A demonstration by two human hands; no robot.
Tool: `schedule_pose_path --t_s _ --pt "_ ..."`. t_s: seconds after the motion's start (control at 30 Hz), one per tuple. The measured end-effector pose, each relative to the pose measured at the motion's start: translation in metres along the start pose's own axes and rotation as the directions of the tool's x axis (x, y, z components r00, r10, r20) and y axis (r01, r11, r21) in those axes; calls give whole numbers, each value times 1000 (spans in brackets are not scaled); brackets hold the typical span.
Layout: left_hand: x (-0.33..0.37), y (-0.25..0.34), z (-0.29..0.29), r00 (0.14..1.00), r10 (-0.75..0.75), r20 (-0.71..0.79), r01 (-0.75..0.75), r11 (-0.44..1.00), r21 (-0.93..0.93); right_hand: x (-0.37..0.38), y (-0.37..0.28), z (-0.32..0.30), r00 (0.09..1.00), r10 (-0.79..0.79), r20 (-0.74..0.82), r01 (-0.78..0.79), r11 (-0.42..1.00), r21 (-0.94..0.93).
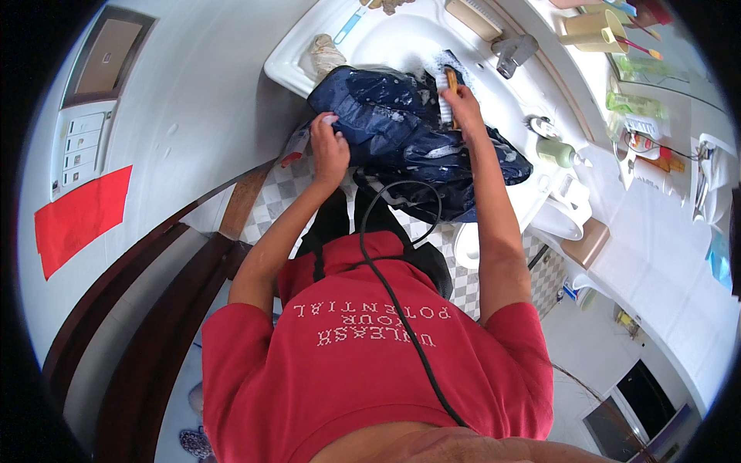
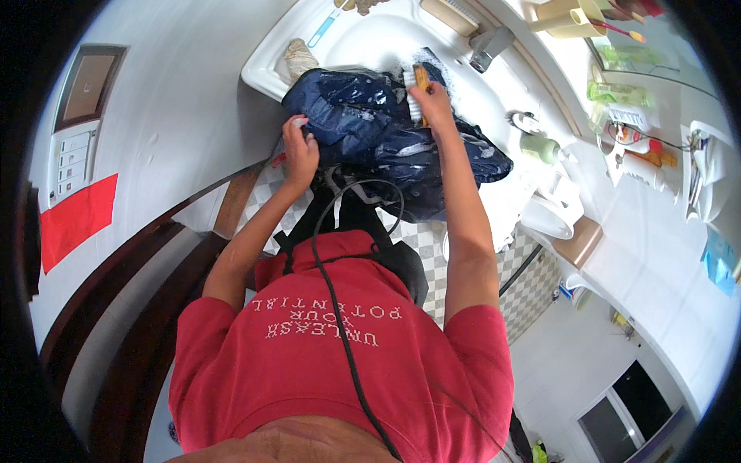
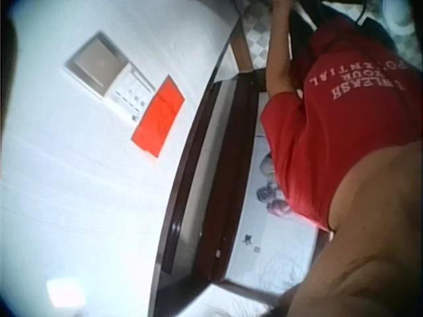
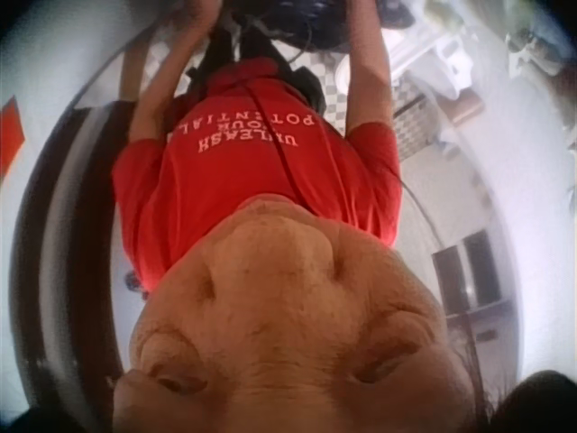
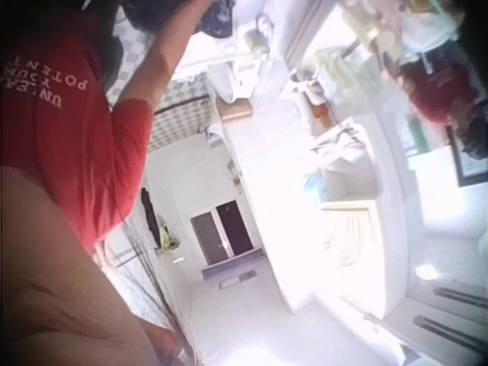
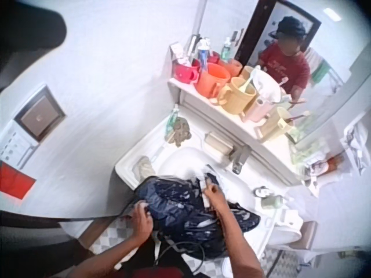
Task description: The person washes a garment in a bathroom sink by scrubbing it with a brush and soap, then rinses the garment and their hands under running water from the faucet.
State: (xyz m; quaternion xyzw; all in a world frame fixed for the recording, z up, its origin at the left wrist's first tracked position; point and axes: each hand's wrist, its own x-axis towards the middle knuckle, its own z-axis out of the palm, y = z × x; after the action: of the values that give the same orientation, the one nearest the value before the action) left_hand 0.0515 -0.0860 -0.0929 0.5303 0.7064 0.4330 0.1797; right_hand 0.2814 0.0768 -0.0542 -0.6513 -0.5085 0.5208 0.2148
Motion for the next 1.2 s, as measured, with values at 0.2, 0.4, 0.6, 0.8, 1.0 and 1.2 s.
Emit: schedule_pose_path --t_s 0.2,0.4,0.6,0.8,1.0,1.2 --pt "-6 -66 4 979 -201 24 199 978 67 58 48 12 904 154 399 -71 974 -214" --pt "12 -107 32 892 -374 253 432 870 -237 46 69 29 954 43 298 17 980 -197" --pt "19 -138 33 791 -385 475 561 767 -312 -4 38 11 940 -328 -90 332 943 28" --pt "8 -72 -12 936 -188 297 229 967 -112 -65 -3 -47 664 -702 -257 373 609 -700" --pt "72 37 -33 913 -44 406 119 980 -160 -75 13 -97 470 -792 -390 227 535 -814" --pt "122 49 5 950 233 207 -185 956 -228 -91 -2 -76 694 -664 -277 -9 377 -926"
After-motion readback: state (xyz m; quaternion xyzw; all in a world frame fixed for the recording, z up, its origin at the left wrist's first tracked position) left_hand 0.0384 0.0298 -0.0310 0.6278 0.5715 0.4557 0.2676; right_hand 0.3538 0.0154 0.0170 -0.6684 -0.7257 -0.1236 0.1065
